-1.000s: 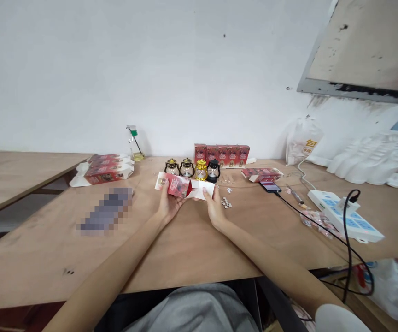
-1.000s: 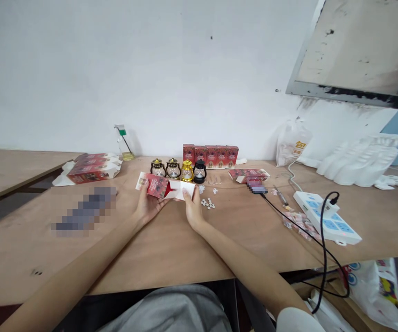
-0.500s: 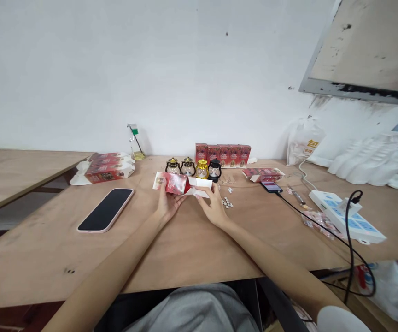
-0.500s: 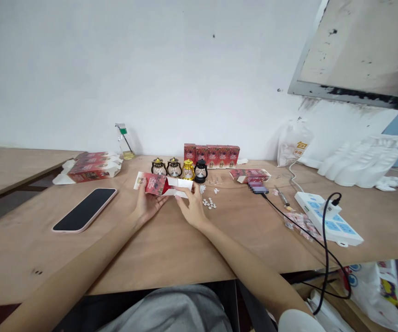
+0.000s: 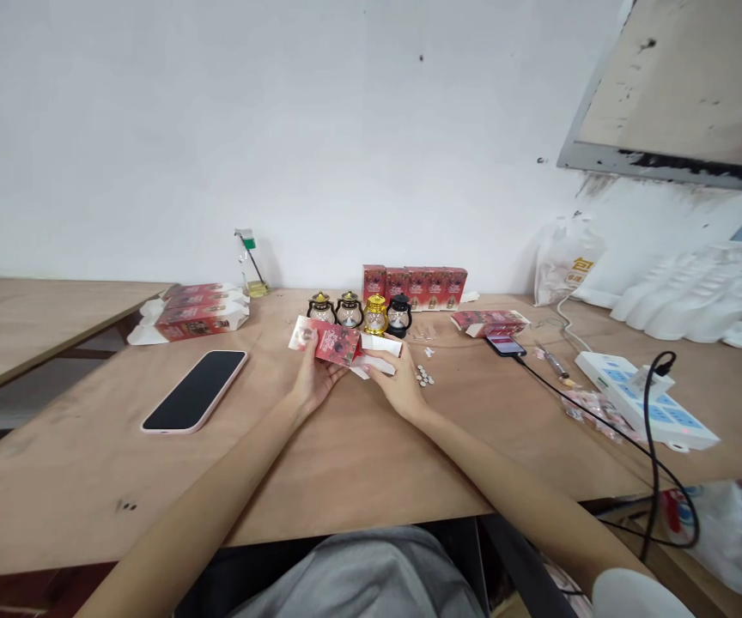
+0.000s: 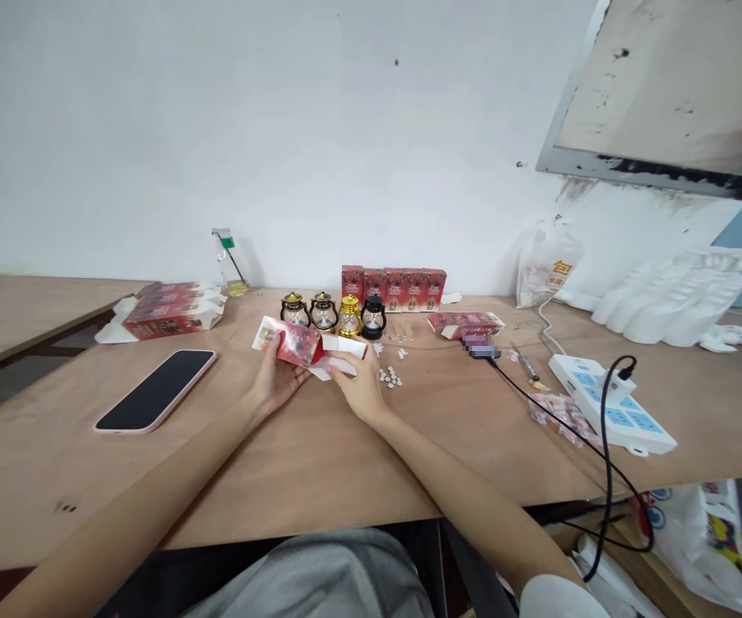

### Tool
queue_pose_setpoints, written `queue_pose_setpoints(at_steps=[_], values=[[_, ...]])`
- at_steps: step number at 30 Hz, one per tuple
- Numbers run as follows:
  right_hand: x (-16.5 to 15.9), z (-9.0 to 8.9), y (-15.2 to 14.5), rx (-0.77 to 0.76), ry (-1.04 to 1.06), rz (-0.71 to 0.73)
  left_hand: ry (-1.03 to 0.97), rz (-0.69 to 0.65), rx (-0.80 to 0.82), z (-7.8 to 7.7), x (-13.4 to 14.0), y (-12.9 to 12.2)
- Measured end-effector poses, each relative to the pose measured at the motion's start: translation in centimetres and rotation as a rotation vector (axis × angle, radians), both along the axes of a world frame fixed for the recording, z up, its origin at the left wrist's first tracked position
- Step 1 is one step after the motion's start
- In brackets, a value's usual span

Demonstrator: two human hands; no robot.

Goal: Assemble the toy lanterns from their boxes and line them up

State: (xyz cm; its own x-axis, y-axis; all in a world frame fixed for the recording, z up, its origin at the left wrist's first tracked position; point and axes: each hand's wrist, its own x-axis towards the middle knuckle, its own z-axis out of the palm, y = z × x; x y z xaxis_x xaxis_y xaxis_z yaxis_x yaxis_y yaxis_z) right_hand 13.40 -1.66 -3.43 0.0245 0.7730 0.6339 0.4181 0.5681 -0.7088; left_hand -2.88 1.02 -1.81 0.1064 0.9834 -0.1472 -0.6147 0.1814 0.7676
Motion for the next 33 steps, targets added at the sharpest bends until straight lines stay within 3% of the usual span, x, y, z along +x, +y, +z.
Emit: queue_pose_setpoints(at_steps=[10,33], values=[[0.1,0.7,-0.5,-0.039,-0.08,-0.083,0.028,0.002,-0.029,0.6,0.1,-0.4],[0.6,-0.2,0.4,-0.032,-0.135,-0.123,0.143,-0.173,0.194,-0.1,0.1,-1.1]])
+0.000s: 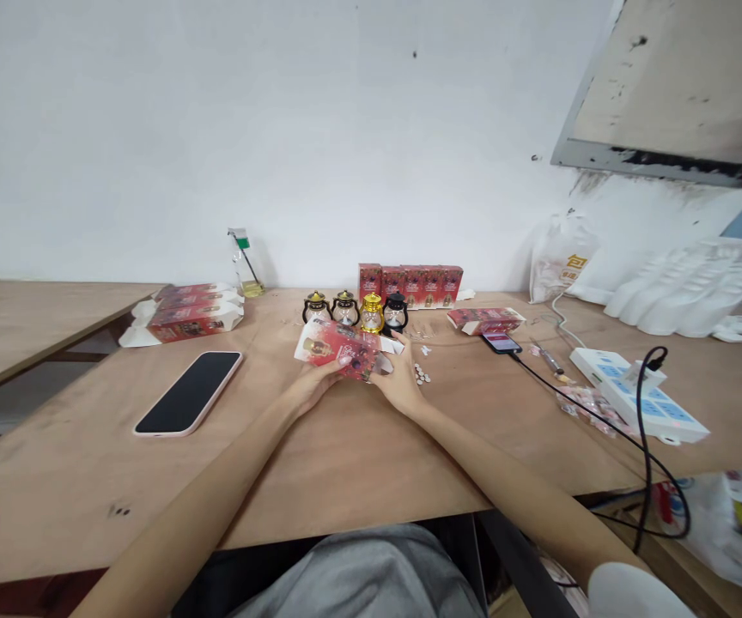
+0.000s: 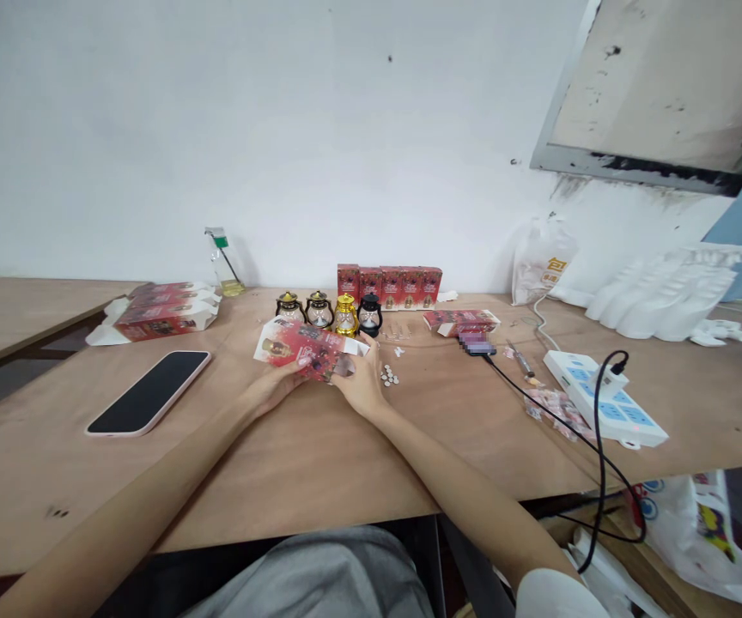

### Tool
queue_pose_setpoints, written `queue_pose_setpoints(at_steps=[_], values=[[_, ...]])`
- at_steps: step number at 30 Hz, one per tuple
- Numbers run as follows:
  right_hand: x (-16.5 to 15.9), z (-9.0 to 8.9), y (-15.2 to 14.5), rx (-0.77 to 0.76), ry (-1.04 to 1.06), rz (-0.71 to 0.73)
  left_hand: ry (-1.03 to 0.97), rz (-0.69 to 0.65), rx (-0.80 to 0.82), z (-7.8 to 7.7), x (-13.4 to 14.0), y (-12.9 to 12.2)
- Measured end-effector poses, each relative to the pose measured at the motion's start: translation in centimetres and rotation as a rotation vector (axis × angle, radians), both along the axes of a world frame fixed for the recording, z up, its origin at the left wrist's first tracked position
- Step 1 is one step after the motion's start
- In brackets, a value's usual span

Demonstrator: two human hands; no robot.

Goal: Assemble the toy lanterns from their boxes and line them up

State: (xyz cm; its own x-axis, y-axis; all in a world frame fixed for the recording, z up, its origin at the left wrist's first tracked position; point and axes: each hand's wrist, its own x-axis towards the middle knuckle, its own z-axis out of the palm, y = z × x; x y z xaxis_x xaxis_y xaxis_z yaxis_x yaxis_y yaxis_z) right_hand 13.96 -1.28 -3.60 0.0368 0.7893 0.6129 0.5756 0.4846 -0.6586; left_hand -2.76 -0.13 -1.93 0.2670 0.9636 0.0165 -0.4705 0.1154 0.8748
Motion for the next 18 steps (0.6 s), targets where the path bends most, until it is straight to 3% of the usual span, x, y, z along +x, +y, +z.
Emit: queue_pose_setpoints(at_steps=[18], values=[[-0.04,-0.35,0.3,0.032,0.016,-0.009,-0.022,0.029,-0.048,-0.52,-0.1,0.51]])
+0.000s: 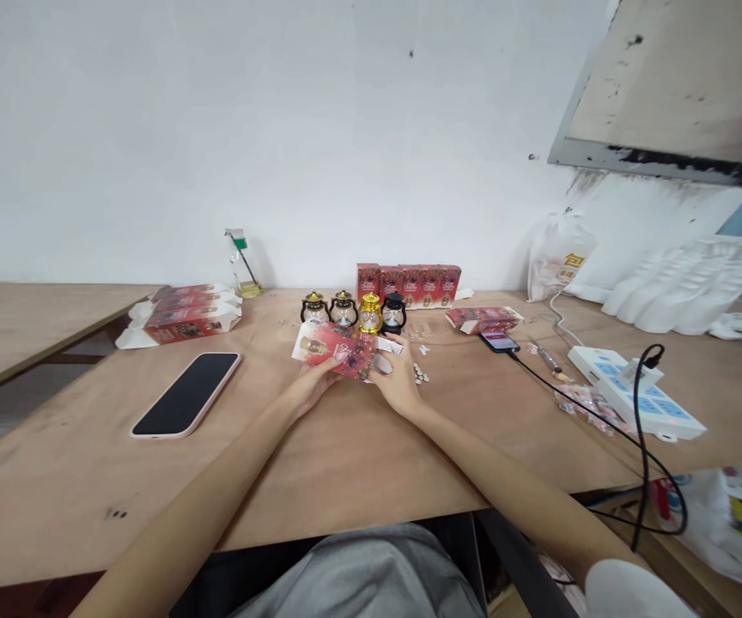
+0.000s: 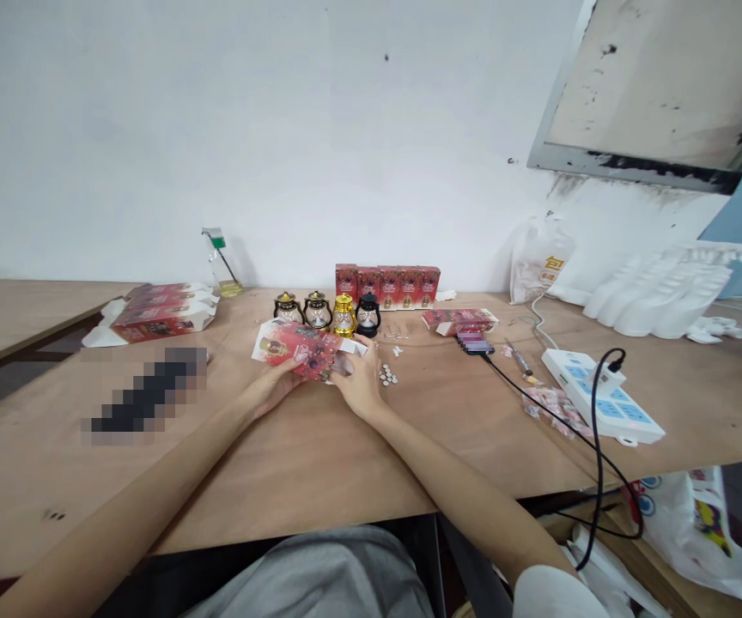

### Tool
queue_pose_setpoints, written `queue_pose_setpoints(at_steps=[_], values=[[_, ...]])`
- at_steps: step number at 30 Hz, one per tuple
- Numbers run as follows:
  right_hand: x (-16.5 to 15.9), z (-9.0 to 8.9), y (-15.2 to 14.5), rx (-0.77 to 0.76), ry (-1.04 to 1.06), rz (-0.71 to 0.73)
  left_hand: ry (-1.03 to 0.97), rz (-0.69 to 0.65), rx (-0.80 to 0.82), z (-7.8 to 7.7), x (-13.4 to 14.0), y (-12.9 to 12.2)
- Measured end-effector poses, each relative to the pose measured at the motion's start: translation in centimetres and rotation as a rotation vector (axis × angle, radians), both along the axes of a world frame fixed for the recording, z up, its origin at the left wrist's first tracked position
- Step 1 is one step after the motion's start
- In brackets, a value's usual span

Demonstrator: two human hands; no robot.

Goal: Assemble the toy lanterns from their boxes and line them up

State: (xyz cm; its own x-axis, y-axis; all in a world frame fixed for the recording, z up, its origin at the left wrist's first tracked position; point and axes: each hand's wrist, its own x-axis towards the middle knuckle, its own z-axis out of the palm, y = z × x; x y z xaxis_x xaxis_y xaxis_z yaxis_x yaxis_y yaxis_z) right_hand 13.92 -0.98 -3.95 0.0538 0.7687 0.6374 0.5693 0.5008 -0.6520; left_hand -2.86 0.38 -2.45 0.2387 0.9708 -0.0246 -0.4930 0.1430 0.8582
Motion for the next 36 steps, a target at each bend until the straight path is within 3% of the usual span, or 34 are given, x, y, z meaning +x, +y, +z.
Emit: queue_pose_setpoints(at_steps=[20,28,36], values=[[0.0,1.0,-0.7,0.055,-0.098,-0.003,0.007,0.142,-0.064,1.2,-1.1,0.7],[-0.1,1.2,-1.1,0.076,-0.137,-0.026,0.033,0.069,-0.04,0.8,-0.4,0.1],[-0.2,1.0,-0.9,0.059,-0.156,-0.062,0.039,0.081,-0.015,0.2,0.0,-0.1]])
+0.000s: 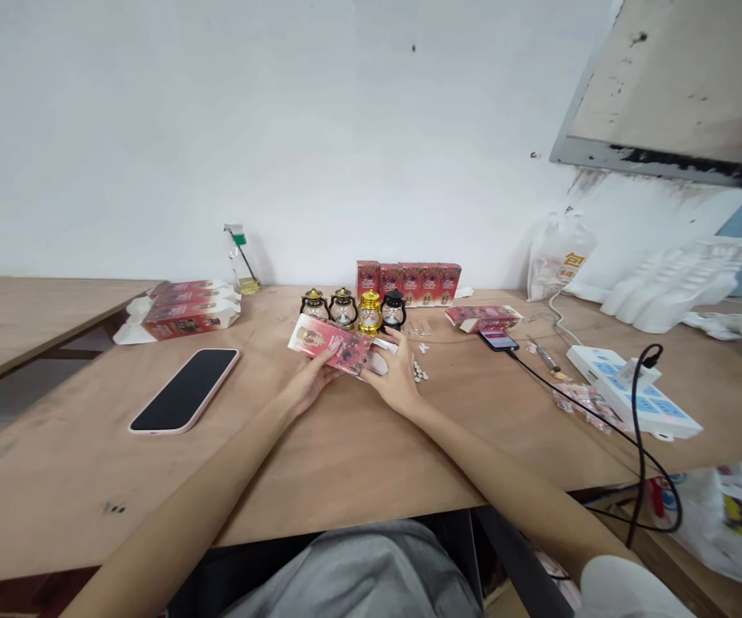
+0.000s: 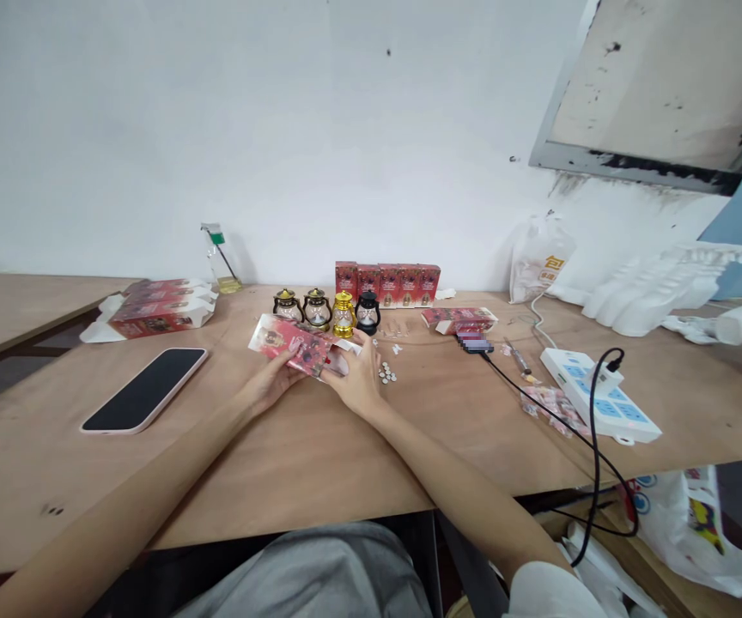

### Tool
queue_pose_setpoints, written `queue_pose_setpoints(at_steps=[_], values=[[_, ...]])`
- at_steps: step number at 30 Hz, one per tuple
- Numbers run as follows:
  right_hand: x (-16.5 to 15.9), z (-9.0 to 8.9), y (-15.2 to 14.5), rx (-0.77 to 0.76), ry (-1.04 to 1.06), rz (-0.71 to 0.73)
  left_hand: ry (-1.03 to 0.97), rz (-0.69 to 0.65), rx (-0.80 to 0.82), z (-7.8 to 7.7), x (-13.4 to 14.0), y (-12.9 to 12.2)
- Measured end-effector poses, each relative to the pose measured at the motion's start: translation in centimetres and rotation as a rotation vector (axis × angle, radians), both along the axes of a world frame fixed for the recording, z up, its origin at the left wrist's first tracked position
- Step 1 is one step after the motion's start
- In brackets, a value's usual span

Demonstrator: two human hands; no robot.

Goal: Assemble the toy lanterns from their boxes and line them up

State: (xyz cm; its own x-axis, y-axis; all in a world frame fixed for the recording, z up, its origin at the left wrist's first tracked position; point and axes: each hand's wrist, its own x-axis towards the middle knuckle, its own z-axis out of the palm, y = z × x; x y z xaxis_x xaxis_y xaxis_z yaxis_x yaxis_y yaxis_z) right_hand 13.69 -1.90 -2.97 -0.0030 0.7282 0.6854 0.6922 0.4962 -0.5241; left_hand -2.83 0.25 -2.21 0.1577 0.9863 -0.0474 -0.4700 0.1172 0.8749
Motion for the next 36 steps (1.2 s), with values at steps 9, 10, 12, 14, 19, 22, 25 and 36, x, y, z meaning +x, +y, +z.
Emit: queue_pose_setpoints(at_steps=[9,10,12,14,19,22,25,36], values=[[-0.2,0.2,-0.3,-0.014,-0.047,-0.018,-0.015,-0.006,0.021,0.3,0.0,-0.2],[-0.2,0.3,-0.3,-0.013,-0.047,-0.024,-0.017,-0.002,0.017,0.4,0.0,-0.1],[-0.3,0.2,-0.2,-0.02,-0.043,-0.041,-0.019,0.015,-0.004,0.5,-0.2,0.0],[-0.3,0.1,-0.1,-0.033,-0.037,-0.05,-0.023,0.048,-0.032,0.8,-0.3,0.1],[-0.2,0.2,0.0,-0.046,-0.009,-0.04,-0.065,0.101,-0.05,1.6,-0.5,0.0],[-0.1,0.3,0.0,-0.058,0.008,-0.031,-0.082,0.123,-0.057,1.9,-0.6,0.1],[0.0,0.3,0.3,-0.071,0.079,-0.015,-0.102,0.178,-0.088,1.9,-0.7,0.3],[-0.7,-0.8,2.5,-0.682,0.937,0.475,-0.126,0.14,-0.055,1.5,-0.2,-0.2]])
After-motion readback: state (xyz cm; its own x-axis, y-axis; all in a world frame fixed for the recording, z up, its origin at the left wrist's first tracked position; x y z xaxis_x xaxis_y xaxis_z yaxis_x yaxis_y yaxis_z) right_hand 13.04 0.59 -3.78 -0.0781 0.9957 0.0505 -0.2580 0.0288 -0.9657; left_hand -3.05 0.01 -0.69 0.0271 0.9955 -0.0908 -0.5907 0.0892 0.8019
